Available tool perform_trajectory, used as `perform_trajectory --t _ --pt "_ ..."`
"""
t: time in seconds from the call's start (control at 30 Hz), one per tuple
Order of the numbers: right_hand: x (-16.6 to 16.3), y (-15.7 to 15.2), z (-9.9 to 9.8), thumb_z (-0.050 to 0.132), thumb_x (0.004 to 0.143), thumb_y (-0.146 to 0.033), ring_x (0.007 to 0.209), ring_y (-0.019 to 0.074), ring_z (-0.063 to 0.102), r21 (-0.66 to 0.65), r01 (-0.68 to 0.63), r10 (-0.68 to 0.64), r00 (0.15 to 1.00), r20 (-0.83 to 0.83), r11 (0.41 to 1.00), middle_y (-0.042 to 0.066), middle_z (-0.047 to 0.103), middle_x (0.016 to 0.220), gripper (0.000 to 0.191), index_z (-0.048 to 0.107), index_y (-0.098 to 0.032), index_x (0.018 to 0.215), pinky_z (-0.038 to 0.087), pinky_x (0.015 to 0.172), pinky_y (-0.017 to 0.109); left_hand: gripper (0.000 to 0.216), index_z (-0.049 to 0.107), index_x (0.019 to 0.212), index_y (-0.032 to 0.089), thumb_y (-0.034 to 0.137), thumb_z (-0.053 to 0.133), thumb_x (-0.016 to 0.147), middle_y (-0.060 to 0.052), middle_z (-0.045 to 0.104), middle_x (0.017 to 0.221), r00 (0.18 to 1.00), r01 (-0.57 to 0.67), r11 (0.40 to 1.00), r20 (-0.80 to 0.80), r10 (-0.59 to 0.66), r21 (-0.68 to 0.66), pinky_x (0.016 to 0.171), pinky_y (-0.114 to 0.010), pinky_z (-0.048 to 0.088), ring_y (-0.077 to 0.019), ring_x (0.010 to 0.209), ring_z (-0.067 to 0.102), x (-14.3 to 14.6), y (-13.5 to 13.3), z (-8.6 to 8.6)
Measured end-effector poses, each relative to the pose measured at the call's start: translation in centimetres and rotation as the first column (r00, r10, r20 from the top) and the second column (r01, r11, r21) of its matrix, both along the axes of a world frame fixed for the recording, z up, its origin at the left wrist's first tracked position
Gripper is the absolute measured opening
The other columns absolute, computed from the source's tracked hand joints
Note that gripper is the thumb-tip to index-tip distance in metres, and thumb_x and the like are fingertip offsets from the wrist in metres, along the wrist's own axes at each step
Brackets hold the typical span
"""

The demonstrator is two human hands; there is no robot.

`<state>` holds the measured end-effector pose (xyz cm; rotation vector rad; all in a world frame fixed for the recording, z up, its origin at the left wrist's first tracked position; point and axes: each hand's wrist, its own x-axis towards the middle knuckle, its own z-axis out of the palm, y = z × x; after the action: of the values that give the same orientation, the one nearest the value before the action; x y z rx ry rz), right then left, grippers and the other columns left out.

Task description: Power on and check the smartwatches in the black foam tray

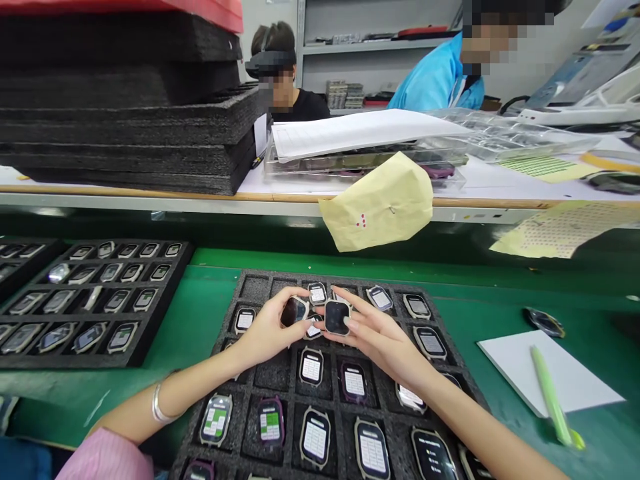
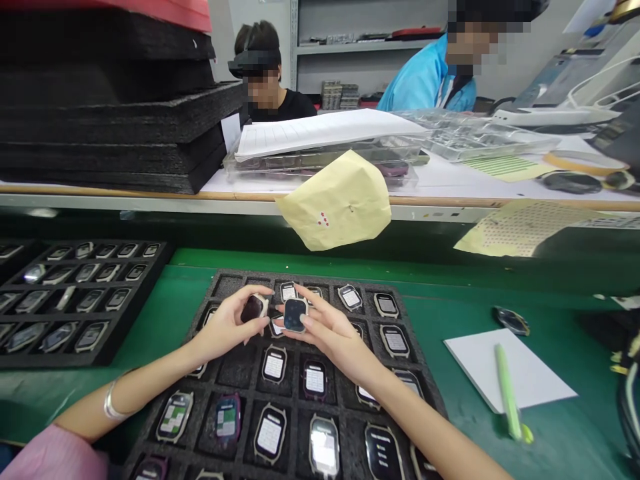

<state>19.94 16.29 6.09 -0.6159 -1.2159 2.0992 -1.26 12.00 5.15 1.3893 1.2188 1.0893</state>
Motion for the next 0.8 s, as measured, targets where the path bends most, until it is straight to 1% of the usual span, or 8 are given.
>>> perform_trajectory --t 0.07,0.13,0.23,0.33,0.43,0.57,0.7,0.8 --pt "-0.03 0.06 -0.02 0.067 0.089 -0.028 0.108 0.0266 0.064 -0.007 -0.022 0.023 1.000 0.017 1.000 0.008 0.068 0.117 0.048 0.050 -0.027 0.134 0.044 0.100 0.051 0.037 0.054 0.114 0.020 0.016 0.061 0.077 -0.005 0.059 0.107 0.999 -0.018 0.999 -0.049 0.020 0.051 0.081 -0.030 0.044 -0.0208 0.093 0.056 0.03 -0.05 0.02" --pt "-0.05 0.17 -0.04 0.068 0.089 -0.028 0.105 0.0264 0.066 -0.004 -0.048 0.048 0.998 0.036 0.999 0.009 0.069 0.113 0.045 0.053 -0.026 0.131 0.048 0.097 0.049 0.037 0.052 0.112 0.020 0.014 0.060 0.077 -0.005 0.058 0.107 0.996 -0.031 0.996 -0.078 0.037 0.083 0.087 -0.031 0.042 -0.0214 0.098 0.054 0.09 -0.14 -0.03" --pt "-0.04 0.37 -0.14 0.069 0.088 -0.029 0.098 0.0245 0.068 0.032 -0.043 0.041 0.998 0.044 0.999 0.009 0.071 0.108 0.040 0.058 -0.025 0.126 0.050 0.092 0.043 0.035 0.049 0.111 0.021 0.015 0.059 0.078 -0.003 0.057 0.102 0.994 -0.038 0.995 -0.095 0.047 0.090 0.084 -0.029 0.042 -0.0196 0.094 0.054 0.20 -0.32 -0.21" --pt "0.03 0.56 -0.28 0.069 0.088 -0.030 0.092 0.0222 0.068 0.053 -0.017 0.014 0.998 0.056 0.998 0.009 0.071 0.104 0.040 0.058 -0.025 0.126 0.051 0.088 0.039 0.034 0.048 0.109 0.021 0.015 0.060 0.078 -0.002 0.057 0.098 0.992 -0.040 0.994 -0.115 0.052 0.105 0.080 -0.028 0.042 -0.0184 0.090 0.055 0.27 -0.43 -0.19" --pt "0.10 0.68 -0.38 0.071 0.086 -0.029 0.091 0.0215 0.067 0.058 0.008 -0.012 0.997 0.071 0.998 0.008 0.071 0.103 0.042 0.059 -0.025 0.126 0.051 0.084 0.036 0.034 0.050 0.110 0.020 0.014 0.059 0.078 -0.004 0.059 0.103 0.987 -0.026 0.993 -0.156 0.044 0.114 0.082 -0.028 0.043 -0.0198 0.095 0.056 0.29 -0.47 0.08" --pt "0.13 0.68 -0.45 0.072 0.085 -0.029 0.093 0.0219 0.066 0.059 0.017 -0.023 0.995 0.094 0.998 0.008 0.070 0.104 0.038 0.063 -0.025 0.121 0.049 0.086 0.037 0.041 0.054 0.120 0.020 0.015 0.059 0.079 -0.005 0.063 0.112 0.978 0.006 0.994 -0.206 0.017 0.108 0.083 -0.029 0.045 -0.0206 0.096 0.059 0.37 -0.47 0.15" --pt "0.19 0.69 -0.41 0.072 0.085 -0.030 0.099 0.0235 0.064 0.060 0.006 -0.012 0.995 0.100 0.998 0.008 0.069 0.105 0.037 0.064 -0.024 0.120 0.048 0.089 0.038 0.048 0.054 0.127 0.019 0.017 0.061 0.079 -0.007 0.063 0.120 0.979 -0.007 0.993 -0.202 0.031 0.118 0.090 -0.032 0.046 -0.0234 0.104 0.060 0.53 -0.46 -0.20" --pt "0.24 0.77 -0.30 0.072 0.084 -0.029 0.099 0.0234 0.063 0.071 -0.004 -0.002 0.995 0.096 0.997 0.008 0.069 0.106 0.036 0.065 -0.025 0.119 0.048 0.088 0.037 0.051 0.053 0.130 0.019 0.017 0.061 0.080 -0.008 0.061 0.127 0.981 0.005 0.990 -0.194 0.024 0.144 0.095 -0.034 0.045 -0.0247 0.111 0.058 0.55 -0.44 -0.23"
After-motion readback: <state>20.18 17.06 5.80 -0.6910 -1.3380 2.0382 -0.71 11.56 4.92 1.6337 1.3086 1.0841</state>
